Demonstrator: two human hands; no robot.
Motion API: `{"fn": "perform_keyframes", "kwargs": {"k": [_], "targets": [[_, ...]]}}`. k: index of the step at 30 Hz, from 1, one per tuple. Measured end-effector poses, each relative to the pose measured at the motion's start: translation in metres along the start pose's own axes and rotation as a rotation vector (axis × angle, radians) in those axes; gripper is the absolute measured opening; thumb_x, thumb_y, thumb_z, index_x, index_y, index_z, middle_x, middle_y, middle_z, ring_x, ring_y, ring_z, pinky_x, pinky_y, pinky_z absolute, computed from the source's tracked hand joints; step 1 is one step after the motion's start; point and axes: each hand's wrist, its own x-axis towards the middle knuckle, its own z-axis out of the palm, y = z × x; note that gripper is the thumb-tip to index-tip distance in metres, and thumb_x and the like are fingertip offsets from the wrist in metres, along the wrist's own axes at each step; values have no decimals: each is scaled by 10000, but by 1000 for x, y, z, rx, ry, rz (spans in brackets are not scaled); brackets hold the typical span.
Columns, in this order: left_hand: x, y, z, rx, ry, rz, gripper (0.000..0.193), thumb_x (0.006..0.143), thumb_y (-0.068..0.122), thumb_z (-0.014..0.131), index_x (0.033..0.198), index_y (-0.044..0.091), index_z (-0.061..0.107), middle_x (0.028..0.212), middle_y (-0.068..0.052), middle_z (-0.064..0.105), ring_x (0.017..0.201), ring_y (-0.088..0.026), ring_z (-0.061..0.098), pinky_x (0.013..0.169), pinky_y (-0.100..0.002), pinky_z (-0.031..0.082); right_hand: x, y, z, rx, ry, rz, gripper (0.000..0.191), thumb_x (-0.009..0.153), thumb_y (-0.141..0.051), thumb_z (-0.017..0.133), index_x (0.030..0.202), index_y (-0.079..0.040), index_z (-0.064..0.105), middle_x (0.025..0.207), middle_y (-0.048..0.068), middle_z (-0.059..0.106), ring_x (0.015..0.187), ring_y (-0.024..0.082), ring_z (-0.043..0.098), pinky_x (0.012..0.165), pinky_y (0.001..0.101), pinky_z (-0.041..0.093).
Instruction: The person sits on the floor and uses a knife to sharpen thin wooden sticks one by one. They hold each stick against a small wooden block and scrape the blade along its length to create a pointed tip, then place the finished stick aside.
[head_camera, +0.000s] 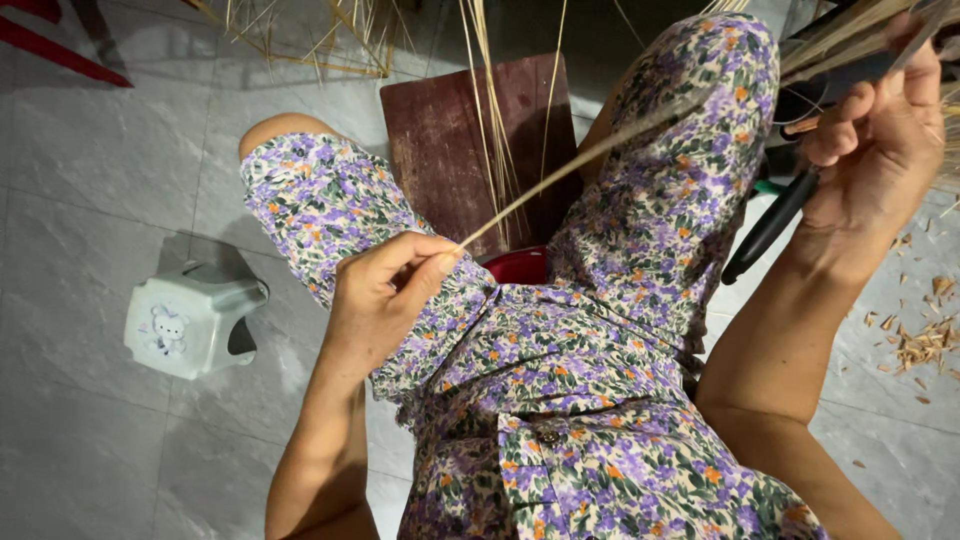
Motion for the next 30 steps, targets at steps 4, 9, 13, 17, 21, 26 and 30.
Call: {"fn": "perform_keyframes", "kwargs": {"k": [4, 9, 13, 17, 21, 26, 30], "targets": [[4, -6, 1, -125, 14, -132, 91, 996, 92, 688, 1060, 49, 736, 738, 42, 637, 643, -7, 542, 557, -181, 434, -4, -2, -7, -66, 22, 9, 163, 1200, -30, 570, 1363, -16, 577, 879, 83, 670, 597, 106, 558, 484, 179, 389], [11, -12, 18, -220, 15, -74, 61, 1022, 76, 680, 1054, 32, 709, 763, 52, 614, 654, 6, 493, 553, -178, 383, -13, 1, 6, -88, 36, -33, 298, 1138, 34, 562, 1418, -67, 561, 870, 81, 631, 605, 116, 552, 485, 200, 382], [20, -11, 30, -255, 8, -32, 59, 1037, 77, 676, 1058, 29, 702, 778, 49, 622, 670, 2, 498, 566, -178, 387, -31, 1, 35, -107, -90, 21, 210, 1122, 10, 582, 1329, 3, 546, 807, 113, 661, 485, 118, 522, 391, 209, 369], [29, -1, 44, -160, 18, -9, 66, 1013, 86, 695, 1054, 40, 717, 775, 39, 666, 684, 3, 565, 568, -174, 432, -63, 13, 76, -224, -359, 160, 392, 1078, -31, 603, 1441, 69, 494, 757, 109, 676, 459, 104, 535, 426, 220, 398], [36, 8, 52, -72, -6, 72, 90, 996, 84, 722, 1075, 42, 731, 809, 6, 694, 703, -25, 623, 596, -191, 486, -88, 43, 114, -247, -617, 406, 480, 1019, -55, 610, 1477, -15, 475, 780, 116, 701, 529, 126, 602, 465, 243, 473], [32, 16, 41, -79, -30, 71, 132, 1016, 87, 673, 1132, 44, 721, 915, -24, 754, 777, -59, 730, 635, -210, 571, -89, 48, 131, -312, -577, 441, 351, 1068, -47, 600, 1409, 23, 557, 810, 129, 678, 564, 139, 575, 516, 259, 453], [28, 20, 39, -45, -55, -20, 146, 1004, 107, 681, 1124, 52, 742, 819, -35, 752, 714, -76, 711, 601, -223, 550, -91, 49, 136, -298, -617, 469, 350, 1042, -79, 599, 1375, -38, 498, 812, 113, 688, 570, 125, 597, 511, 246, 480]]}}
